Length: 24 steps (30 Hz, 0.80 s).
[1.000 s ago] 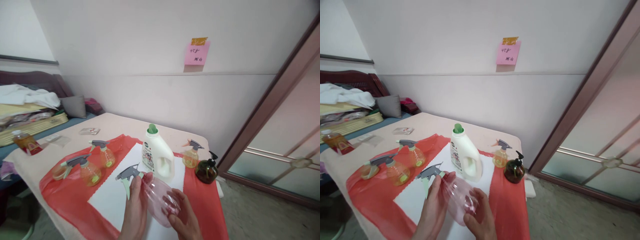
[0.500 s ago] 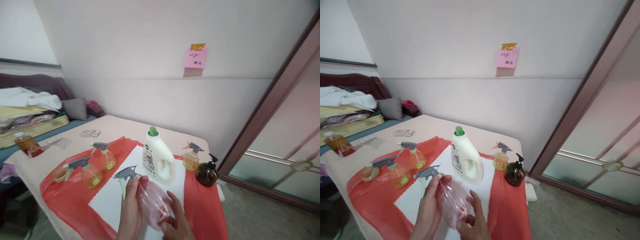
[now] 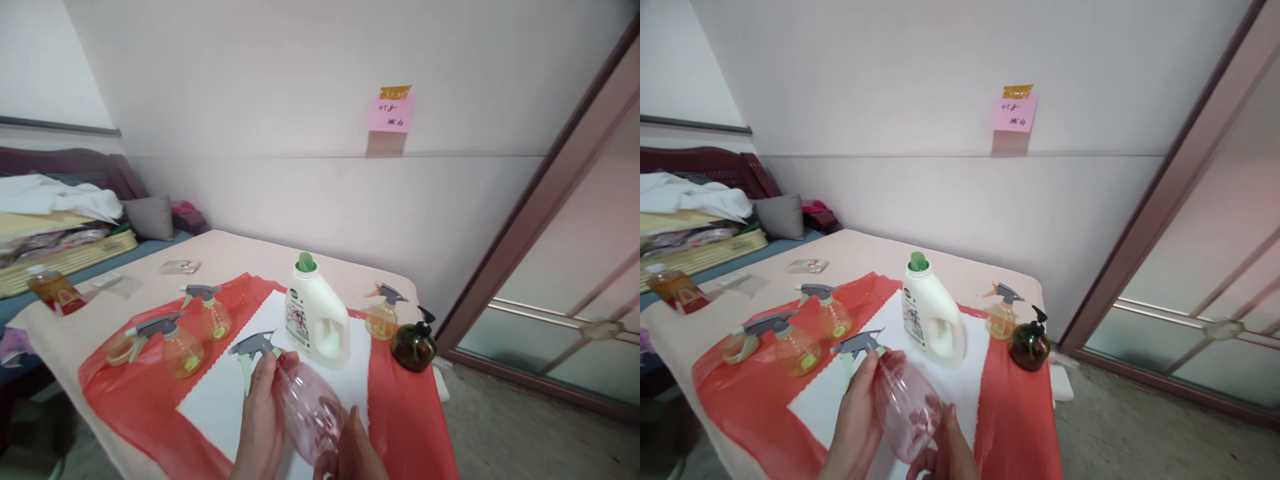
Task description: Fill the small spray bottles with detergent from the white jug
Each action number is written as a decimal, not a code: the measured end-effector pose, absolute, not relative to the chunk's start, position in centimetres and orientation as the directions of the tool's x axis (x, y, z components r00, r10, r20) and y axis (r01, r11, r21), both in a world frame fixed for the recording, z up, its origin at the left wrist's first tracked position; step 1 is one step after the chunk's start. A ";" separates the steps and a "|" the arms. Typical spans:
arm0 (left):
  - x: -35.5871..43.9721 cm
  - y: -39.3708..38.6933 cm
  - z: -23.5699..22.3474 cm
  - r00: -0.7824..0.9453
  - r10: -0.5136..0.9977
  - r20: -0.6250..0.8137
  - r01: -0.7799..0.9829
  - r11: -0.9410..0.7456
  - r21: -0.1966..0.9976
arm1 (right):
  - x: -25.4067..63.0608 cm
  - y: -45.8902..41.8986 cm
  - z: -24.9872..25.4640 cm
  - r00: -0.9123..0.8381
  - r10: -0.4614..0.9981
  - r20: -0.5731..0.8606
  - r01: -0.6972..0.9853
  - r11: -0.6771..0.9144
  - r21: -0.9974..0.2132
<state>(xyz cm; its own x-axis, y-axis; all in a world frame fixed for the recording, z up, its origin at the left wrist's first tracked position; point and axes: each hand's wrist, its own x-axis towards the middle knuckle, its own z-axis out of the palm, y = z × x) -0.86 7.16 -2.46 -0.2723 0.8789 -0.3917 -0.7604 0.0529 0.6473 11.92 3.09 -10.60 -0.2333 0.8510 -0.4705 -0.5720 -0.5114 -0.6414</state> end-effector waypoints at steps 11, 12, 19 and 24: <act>-1.1 7.1 -3.1 -0.248 0.906 -0.342 -0.746 0.047 0.665 | 11.9 1.8 -9.8 0.033 0.966 -0.256 -0.517 -0.203 -0.832; -1.0 7.1 -3.1 -0.250 0.906 -0.343 -0.747 0.045 0.663 | 12.0 2.0 -9.7 -0.017 0.949 -0.316 -0.551 -0.272 -0.789; -0.5 6.8 -2.7 -0.223 0.915 -0.337 -0.741 0.065 0.669 | 11.4 3.5 -12.2 -0.362 0.772 -0.523 -0.704 -0.594 -0.389; -1.1 7.1 -2.8 -0.271 0.907 -0.322 -0.714 0.035 0.700 | 12.8 3.9 -11.8 -0.339 0.781 -0.525 -0.515 -0.621 -0.591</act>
